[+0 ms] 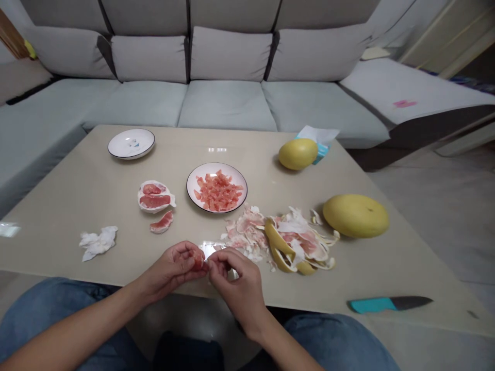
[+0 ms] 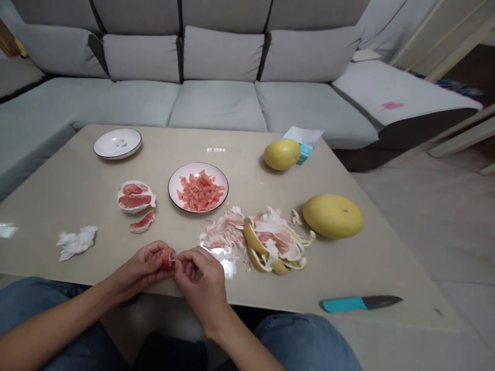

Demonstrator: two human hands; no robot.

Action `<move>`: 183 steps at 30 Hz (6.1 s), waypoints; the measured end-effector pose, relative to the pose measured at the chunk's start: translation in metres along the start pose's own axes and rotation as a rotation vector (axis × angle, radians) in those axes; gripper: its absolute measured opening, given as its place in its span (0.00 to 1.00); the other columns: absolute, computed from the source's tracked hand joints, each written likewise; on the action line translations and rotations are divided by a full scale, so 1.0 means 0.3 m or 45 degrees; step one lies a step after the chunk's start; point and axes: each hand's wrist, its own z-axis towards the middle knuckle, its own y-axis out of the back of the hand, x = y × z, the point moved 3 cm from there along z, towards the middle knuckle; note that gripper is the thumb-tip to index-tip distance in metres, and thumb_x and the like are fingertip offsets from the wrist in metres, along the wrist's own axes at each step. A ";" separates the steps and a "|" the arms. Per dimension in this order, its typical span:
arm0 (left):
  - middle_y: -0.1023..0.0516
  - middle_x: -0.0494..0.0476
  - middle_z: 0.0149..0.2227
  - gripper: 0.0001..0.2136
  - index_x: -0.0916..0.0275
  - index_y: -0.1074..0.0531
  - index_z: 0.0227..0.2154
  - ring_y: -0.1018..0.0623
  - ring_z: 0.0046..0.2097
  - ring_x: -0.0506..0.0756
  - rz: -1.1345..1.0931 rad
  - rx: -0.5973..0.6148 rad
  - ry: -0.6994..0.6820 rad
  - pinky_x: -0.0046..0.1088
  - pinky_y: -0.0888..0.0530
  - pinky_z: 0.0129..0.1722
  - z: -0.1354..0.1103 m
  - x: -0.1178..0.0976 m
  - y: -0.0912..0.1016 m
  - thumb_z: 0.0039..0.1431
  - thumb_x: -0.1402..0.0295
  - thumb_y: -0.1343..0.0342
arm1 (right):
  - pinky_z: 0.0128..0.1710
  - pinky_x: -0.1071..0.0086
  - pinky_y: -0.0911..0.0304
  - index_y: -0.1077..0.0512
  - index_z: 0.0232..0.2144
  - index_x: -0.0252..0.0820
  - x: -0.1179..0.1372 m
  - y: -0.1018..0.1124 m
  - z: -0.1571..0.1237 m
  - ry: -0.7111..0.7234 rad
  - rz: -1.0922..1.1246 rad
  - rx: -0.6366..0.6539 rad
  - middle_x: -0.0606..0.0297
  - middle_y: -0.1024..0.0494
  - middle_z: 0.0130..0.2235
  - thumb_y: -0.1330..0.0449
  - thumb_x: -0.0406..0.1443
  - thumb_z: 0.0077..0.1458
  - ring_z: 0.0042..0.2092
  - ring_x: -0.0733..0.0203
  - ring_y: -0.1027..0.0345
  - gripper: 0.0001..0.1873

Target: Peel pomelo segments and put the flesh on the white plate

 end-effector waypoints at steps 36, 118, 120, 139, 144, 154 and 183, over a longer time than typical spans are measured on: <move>0.25 0.54 0.35 0.06 0.65 0.26 0.31 0.25 0.40 0.52 0.069 -0.026 -0.067 0.27 0.29 0.43 -0.003 0.027 -0.016 0.52 0.71 0.35 | 0.22 0.75 0.45 0.33 0.21 0.42 0.014 -0.012 -0.016 0.144 -0.187 0.001 0.72 0.35 0.20 0.45 0.25 0.44 0.21 0.69 0.43 0.08; 0.28 0.53 0.36 0.13 0.63 0.25 0.43 0.25 0.41 0.50 -0.015 0.001 0.013 0.31 0.27 0.48 -0.021 -0.027 -0.037 0.54 0.76 0.38 | 0.34 0.68 0.37 0.33 0.35 0.43 0.012 -0.008 -0.041 0.337 -0.160 0.150 0.61 0.28 0.33 0.49 0.28 0.60 0.35 0.59 0.34 0.07; 0.25 0.55 0.39 0.15 0.62 0.26 0.46 0.24 0.43 0.52 -0.009 -0.023 0.030 0.34 0.27 0.50 -0.021 -0.023 -0.028 0.54 0.75 0.38 | 0.34 0.68 0.37 0.33 0.35 0.43 0.008 -0.007 -0.039 0.331 -0.177 0.146 0.60 0.27 0.34 0.49 0.28 0.60 0.36 0.59 0.33 0.07; 0.21 0.66 0.46 0.13 0.65 0.28 0.48 0.21 0.47 0.59 -0.102 0.087 0.077 0.41 0.30 0.52 -0.024 -0.023 -0.042 0.61 0.69 0.44 | 0.35 0.67 0.38 0.34 0.34 0.43 -0.002 0.025 -0.012 0.312 -0.260 0.076 0.61 0.29 0.33 0.50 0.28 0.60 0.35 0.59 0.36 0.07; 0.20 0.67 0.46 0.12 0.66 0.28 0.47 0.21 0.47 0.60 -0.150 0.095 0.073 0.41 0.30 0.53 -0.021 -0.031 -0.044 0.64 0.67 0.48 | 0.35 0.67 0.38 0.35 0.34 0.43 -0.009 0.036 -0.006 0.297 -0.256 0.054 0.62 0.30 0.33 0.49 0.28 0.60 0.35 0.60 0.36 0.07; 0.24 0.58 0.40 0.12 0.62 0.29 0.41 0.24 0.42 0.54 0.019 0.006 -0.040 0.37 0.27 0.46 -0.032 -0.040 -0.047 0.53 0.71 0.37 | 0.35 0.68 0.38 0.33 0.33 0.43 -0.005 0.021 -0.003 0.269 -0.221 0.174 0.62 0.29 0.33 0.50 0.29 0.61 0.35 0.60 0.35 0.07; 0.26 0.50 0.23 0.10 0.64 0.28 0.27 0.30 0.24 0.48 0.565 -0.190 -0.093 0.22 0.35 0.26 -0.021 -0.044 -0.032 0.44 0.69 0.32 | 0.26 0.73 0.43 0.31 0.27 0.41 -0.006 0.009 0.002 -0.149 0.190 0.371 0.68 0.33 0.26 0.45 0.39 0.60 0.28 0.65 0.40 0.12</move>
